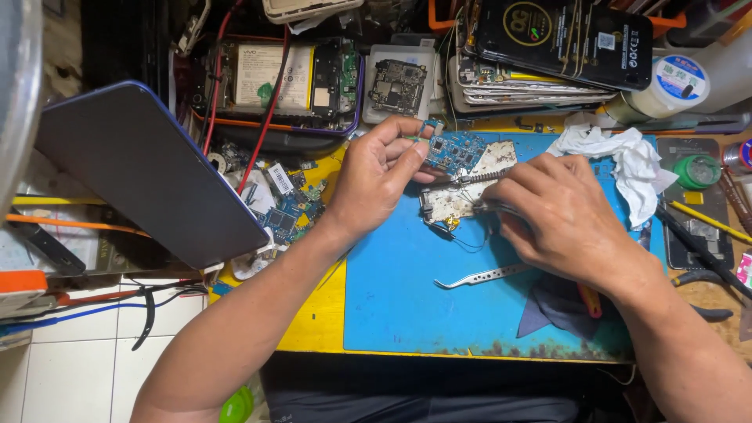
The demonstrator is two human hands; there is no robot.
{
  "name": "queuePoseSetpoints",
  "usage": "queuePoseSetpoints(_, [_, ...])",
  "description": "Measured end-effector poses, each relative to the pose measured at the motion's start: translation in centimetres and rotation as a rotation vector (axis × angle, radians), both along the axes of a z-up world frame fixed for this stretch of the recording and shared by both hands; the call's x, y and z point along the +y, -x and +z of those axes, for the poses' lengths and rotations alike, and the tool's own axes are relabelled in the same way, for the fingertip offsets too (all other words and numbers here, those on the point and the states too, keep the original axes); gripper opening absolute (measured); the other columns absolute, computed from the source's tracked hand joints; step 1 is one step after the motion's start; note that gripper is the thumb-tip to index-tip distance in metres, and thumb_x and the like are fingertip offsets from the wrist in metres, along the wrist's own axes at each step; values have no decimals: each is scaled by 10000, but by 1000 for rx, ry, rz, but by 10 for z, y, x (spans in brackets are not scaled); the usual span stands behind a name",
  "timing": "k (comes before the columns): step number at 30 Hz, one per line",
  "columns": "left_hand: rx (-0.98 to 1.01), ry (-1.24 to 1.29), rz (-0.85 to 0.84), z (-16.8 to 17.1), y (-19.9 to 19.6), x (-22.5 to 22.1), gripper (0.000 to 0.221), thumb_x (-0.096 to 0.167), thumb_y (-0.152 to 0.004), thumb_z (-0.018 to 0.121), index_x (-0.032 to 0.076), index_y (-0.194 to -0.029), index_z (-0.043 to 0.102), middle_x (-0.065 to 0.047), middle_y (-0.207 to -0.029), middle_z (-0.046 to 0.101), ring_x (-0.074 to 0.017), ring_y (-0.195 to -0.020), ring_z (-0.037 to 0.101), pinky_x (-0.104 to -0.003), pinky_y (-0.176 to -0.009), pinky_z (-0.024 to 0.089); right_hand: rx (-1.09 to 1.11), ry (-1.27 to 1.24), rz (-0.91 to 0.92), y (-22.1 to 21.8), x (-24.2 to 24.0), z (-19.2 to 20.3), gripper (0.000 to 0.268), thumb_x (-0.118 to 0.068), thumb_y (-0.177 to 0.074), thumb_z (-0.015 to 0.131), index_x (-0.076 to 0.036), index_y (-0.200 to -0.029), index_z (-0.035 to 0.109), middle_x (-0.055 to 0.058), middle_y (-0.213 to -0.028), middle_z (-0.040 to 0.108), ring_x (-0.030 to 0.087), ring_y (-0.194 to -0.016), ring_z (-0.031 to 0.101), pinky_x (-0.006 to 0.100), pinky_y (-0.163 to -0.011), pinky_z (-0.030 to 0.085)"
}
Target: A person is repairing a mobile phone circuit board by inspecting it and using tweezers to manipulate small components.
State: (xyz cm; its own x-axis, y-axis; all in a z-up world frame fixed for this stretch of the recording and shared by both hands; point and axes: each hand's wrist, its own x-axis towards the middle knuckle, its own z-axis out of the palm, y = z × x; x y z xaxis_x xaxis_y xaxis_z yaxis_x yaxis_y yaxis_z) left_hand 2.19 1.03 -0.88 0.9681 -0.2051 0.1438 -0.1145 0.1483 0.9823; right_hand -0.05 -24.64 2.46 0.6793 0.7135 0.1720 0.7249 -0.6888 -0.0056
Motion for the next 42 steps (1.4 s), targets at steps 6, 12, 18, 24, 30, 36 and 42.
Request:
queuePoseSetpoints(6, [-2, -32, 20, 2, 1, 0, 228, 161, -1000, 589, 22, -1181, 604, -161, -958, 758, -264, -815, 804, -324, -736, 706, -51, 16, -16, -1, 3, 6, 200, -382, -947, 681, -252, -1097, 664, -55, -1067, 666, 276, -947, 599, 462, -793, 426])
queuePoseSetpoints(12, [-7, -29, 4, -2, 1, -3, 207, 151, -1005, 570, 43, -1179, 598, -143, -875, 741, -248, -804, 807, -314, -732, 701, -48, -13, 16, 0, 3, 8, 241, -396, -941, 684, -286, -1156, 677, -62, -1047, 660, 278, -991, 594, 455, -846, 402])
queuePoseSetpoints(18, [-45, -35, 37, 0, 0, -3, 170, 118, -995, 581, 36, -1143, 593, -162, -875, 760, -253, -773, 811, -308, -690, 703, -57, -46, 185, 4, 20, 7, 374, -318, -878, 775, -264, -1238, 691, -34, -1044, 644, 277, -970, 569, 471, -780, 412])
queuePoseSetpoints(24, [-83, -27, 36, 0, 1, -2, 172, 128, -999, 579, 32, -1141, 592, -178, -854, 751, -269, -778, 816, -328, -700, 717, -80, -67, 228, 5, 35, 3, 185, -265, -971, 722, -222, -1150, 736, -50, -963, 671, 270, -918, 570, 450, -756, 396])
queuePoseSetpoints(30, [-75, 30, 55, -7, -2, -4, 162, 95, -990, 586, 28, -1138, 586, -169, -859, 763, -245, -775, 810, -308, -703, 710, -148, -78, 191, 9, 39, 9, 72, -232, -940, 722, -190, -991, 695, -22, -863, 641, 262, -890, 593, 432, -791, 385])
queuePoseSetpoints(36, [-134, -36, 82, -5, -3, -1, 166, 95, -985, 586, 23, -1135, 590, -154, -880, 759, -248, -780, 811, -322, -709, 730, -6, -317, 104, 43, 25, 31, 146, -228, -942, 769, -111, -1027, 747, 19, -912, 731, 226, -816, 626, 419, -817, 385])
queuePoseSetpoints(42, [-137, -49, 69, -3, -2, 0, 173, 97, -998, 577, 19, -1153, 579, -167, -949, 769, -269, -802, 823, -323, -712, 727, 70, -399, -38, 68, 19, 15, 180, -259, -945, 747, -113, -1049, 736, 26, -926, 750, 222, -857, 659, 400, -800, 411])
